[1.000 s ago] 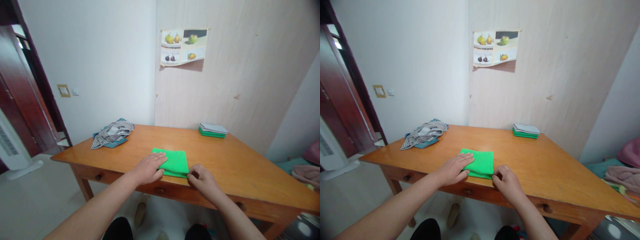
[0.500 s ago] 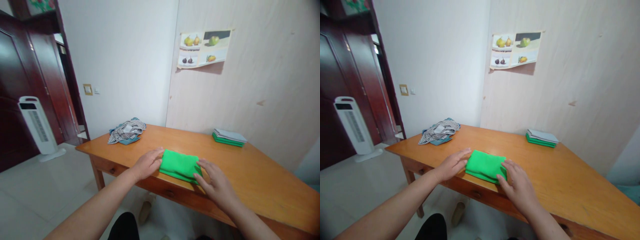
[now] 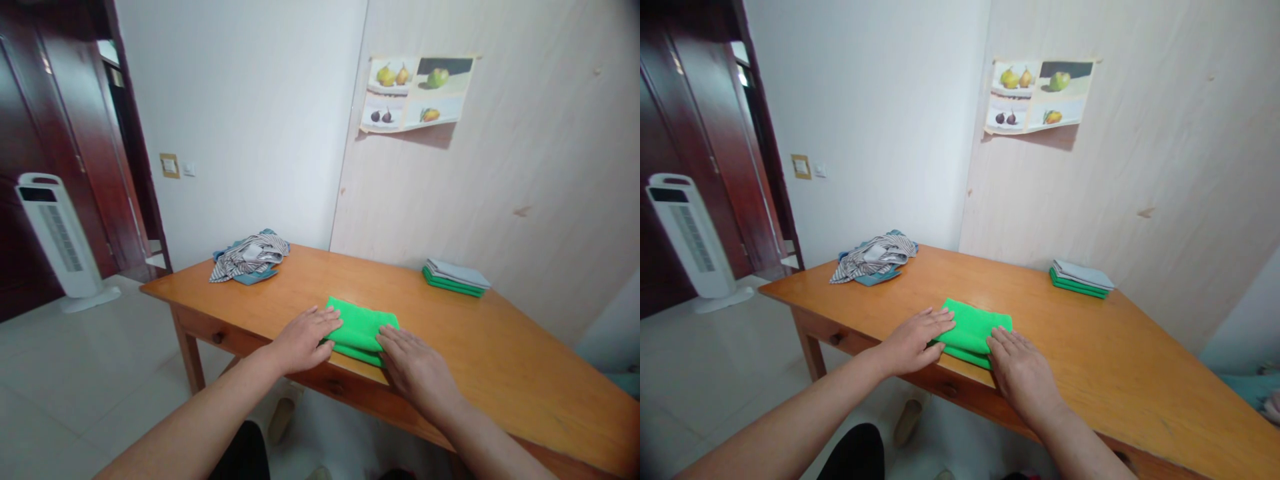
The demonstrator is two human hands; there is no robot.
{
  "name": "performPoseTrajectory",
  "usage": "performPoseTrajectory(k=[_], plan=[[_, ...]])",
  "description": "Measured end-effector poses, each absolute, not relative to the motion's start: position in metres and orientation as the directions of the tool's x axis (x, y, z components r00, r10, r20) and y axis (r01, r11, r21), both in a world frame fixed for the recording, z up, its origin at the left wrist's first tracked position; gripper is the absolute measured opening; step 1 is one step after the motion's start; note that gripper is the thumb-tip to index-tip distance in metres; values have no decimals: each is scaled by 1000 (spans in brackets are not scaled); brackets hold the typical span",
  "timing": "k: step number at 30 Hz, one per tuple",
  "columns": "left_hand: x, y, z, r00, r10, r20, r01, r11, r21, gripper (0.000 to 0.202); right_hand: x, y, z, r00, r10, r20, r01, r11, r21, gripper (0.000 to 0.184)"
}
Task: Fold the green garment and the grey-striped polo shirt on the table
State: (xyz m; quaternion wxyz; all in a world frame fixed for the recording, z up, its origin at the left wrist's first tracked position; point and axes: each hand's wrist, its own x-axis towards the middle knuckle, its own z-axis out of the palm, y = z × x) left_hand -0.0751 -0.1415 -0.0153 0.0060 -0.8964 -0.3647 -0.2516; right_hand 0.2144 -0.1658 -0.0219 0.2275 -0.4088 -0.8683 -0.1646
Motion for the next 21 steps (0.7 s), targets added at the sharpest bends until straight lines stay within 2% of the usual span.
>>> performPoseTrajectory(k=[4, 10, 13, 17, 21], plan=[[-78, -140, -19, 628, 631, 456, 649, -747, 141, 49, 218, -168, -31, -577, 608, 545, 779, 610, 145, 37], [-78, -143, -19, 639, 607, 472, 640, -760, 112, 48, 217, -177, -31, -570, 627, 531, 787, 603, 132, 38], [-77, -145, -11, 632, 610, 478, 631, -763, 141, 47, 216, -181, -14, -518, 712, 474, 820, 571, 39, 42], [-73, -138, 3, 562, 644, 518, 647, -733, 209, 45, 211, -176, 18, -319, 828, 461, 885, 434, -169, 51], [-58, -117, 13, 486, 700, 524, 705, -668, 237, 49, 191, -157, 42, -235, 860, 453, 905, 363, -220, 60]])
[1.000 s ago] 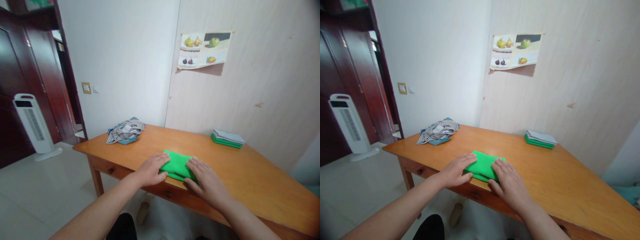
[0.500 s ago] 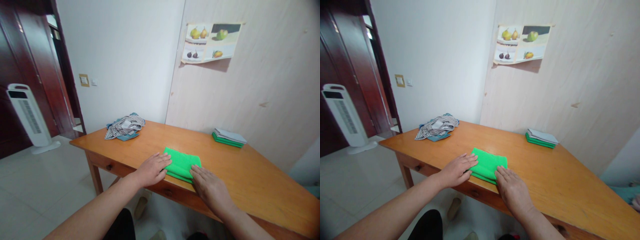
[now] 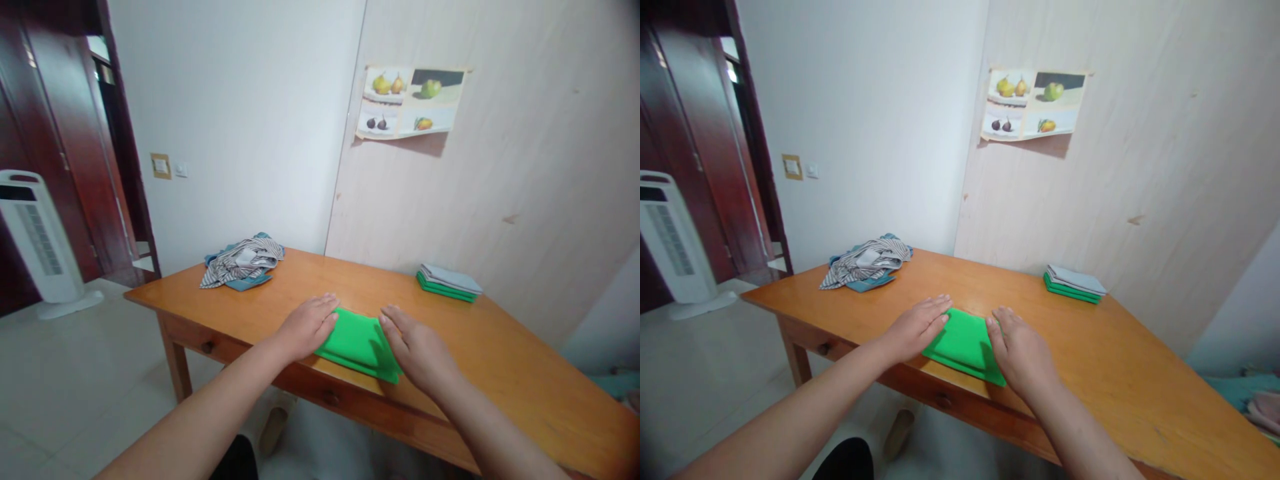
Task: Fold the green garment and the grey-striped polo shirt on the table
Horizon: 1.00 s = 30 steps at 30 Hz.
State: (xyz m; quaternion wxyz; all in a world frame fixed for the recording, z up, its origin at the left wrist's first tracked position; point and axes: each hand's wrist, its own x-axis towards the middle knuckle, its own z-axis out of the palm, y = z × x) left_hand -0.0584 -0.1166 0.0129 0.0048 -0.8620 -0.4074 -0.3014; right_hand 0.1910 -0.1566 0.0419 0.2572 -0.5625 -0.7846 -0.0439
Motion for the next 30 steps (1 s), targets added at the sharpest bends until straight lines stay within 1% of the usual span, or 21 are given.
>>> performPoseTrajectory(k=[4, 8, 12, 15, 24, 30], plan=[[-37, -102, 20, 496, 750, 438, 762, -618, 194, 51, 164, -134, 42, -247, 884, 396, 922, 340, -184, 59], [-24, -102, 16, 566, 763, 311, 771, -624, 129, 54, 150, -119, 21, -231, 935, 267, 951, 276, -141, 63], [-25, -104, 5, 573, 788, 224, 787, -606, 116, 58, 151, -117, -3, -207, 962, 180, 960, 235, -151, 71], [-27, -106, 0, 550, 805, 224, 805, -582, 116, 61, 152, -122, -10, -191, 967, 166, 963, 217, -159, 73], [-22, -111, -1, 492, 836, 241, 846, -525, 93, 63, 152, -128, -9, -175, 976, 129, 969, 194, -153, 71], [-20, -114, 5, 472, 860, 193, 858, -499, 125, 62, 153, -127, -11, -173, 979, 106, 974, 186, -130, 68]])
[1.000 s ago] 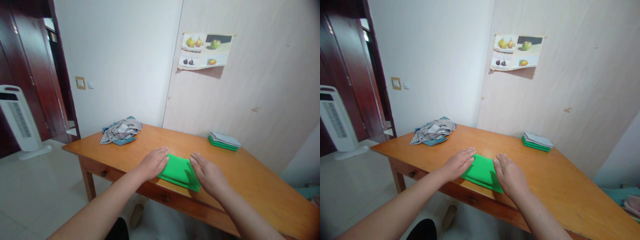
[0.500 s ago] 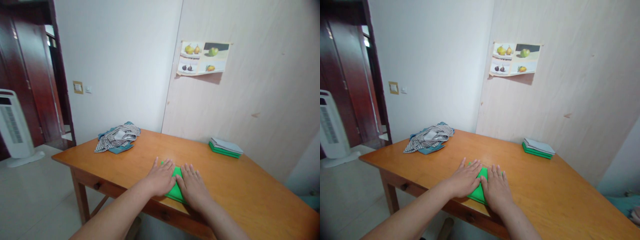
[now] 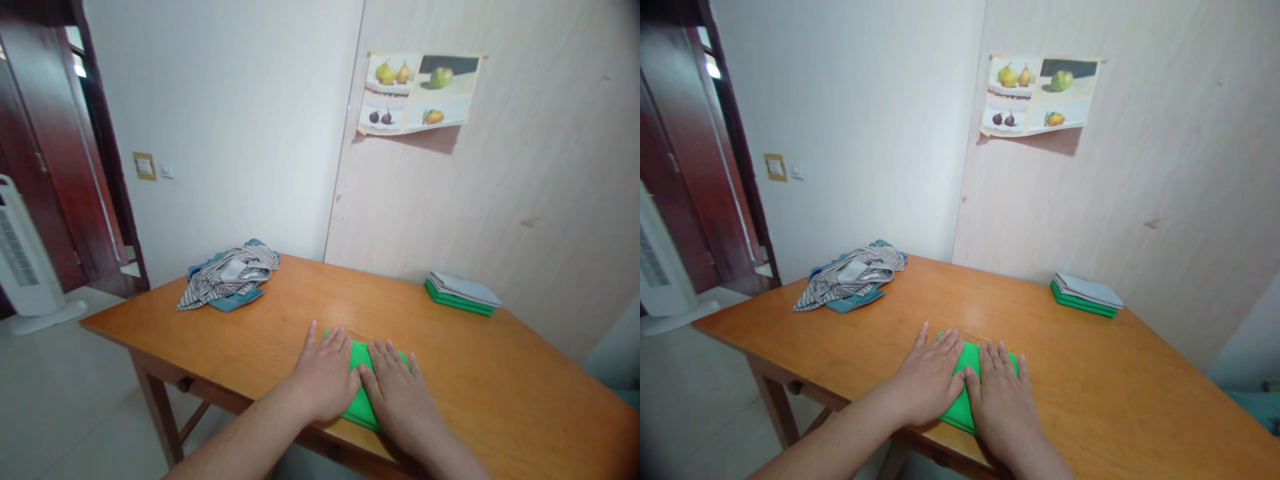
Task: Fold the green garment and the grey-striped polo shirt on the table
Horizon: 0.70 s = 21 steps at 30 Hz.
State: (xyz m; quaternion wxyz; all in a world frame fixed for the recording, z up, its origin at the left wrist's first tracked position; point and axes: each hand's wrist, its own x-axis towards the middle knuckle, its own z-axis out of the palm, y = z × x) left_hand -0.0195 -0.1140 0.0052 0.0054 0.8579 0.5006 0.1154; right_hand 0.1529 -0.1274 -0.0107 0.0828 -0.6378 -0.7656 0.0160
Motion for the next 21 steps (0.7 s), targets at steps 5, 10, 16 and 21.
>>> performPoseTrajectory(k=[5, 10, 16, 21], plan=[[-18, -112, 3, 457, 867, 198, 860, -488, 148, 62, 155, -124, -16, -175, 976, 126, 969, 194, -153, 68], [-18, -110, -2, 444, 866, 229, 863, -482, 149, 62, 155, -124, -17, -165, 976, 143, 967, 189, -173, 66], [-18, -110, -1, 436, 873, 218, 869, -472, 151, 64, 150, -126, -9, -139, 982, 126, 970, 160, -182, 67], [-19, -108, -1, 448, 868, 214, 865, -482, 141, 64, 153, -128, -10, -84, 989, 118, 970, 109, -216, 73]])
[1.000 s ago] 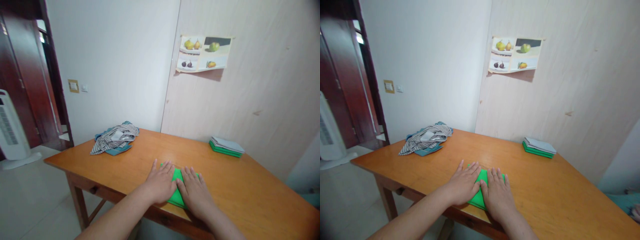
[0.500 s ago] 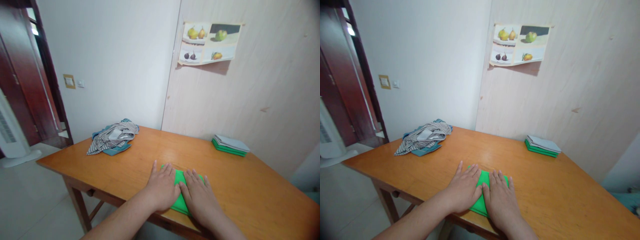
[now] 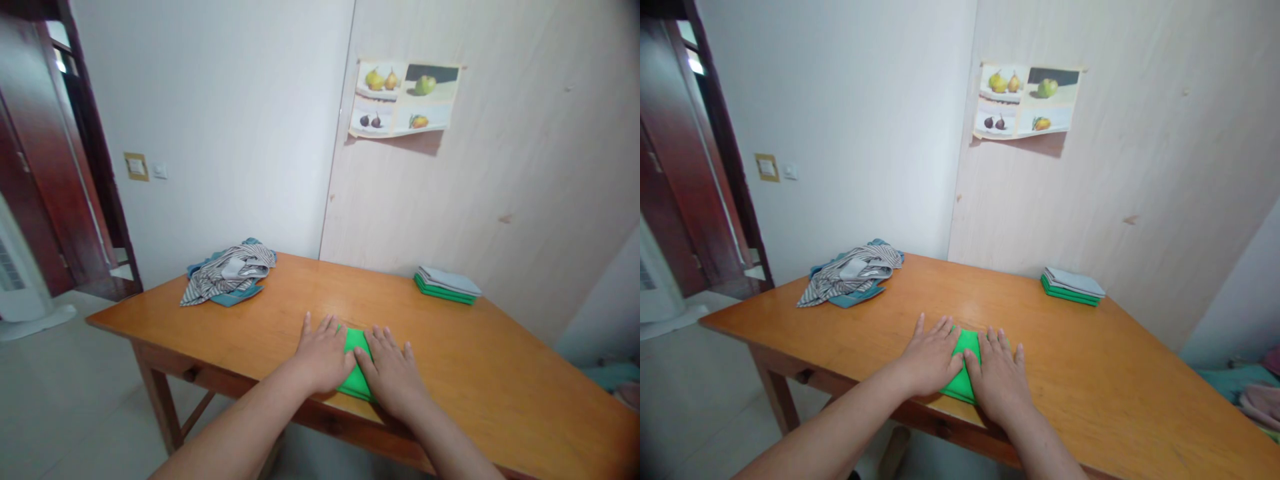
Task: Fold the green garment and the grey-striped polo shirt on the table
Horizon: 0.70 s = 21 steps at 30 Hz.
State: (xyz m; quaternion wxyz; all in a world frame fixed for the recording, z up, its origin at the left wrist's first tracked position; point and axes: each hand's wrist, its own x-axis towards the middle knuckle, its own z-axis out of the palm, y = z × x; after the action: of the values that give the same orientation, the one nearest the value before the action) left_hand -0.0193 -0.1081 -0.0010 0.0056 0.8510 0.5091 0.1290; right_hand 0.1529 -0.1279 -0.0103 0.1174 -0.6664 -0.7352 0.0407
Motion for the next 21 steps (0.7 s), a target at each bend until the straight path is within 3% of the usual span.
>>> performPoseTrajectory(k=[7, 13, 17, 21], plan=[[-21, -106, 0, 460, 858, 229, 860, -495, 127, 62, 184, -144, -22, 16, 992, 126, 959, 20, -283, 73], [-25, -108, 7, 478, 834, 277, 846, -521, 109, 56, 234, -158, -39, 155, 975, 157, 888, -68, -454, 70], [-17, -116, 16, 503, 785, 361, 824, -562, 75, 55, 255, -162, -51, 172, 958, 228, 850, -27, -526, 67], [-6, -121, 18, 540, 768, 345, 797, -598, 82, 65, 257, -165, -54, 156, 954, 254, 830, 13, -558, 66]])
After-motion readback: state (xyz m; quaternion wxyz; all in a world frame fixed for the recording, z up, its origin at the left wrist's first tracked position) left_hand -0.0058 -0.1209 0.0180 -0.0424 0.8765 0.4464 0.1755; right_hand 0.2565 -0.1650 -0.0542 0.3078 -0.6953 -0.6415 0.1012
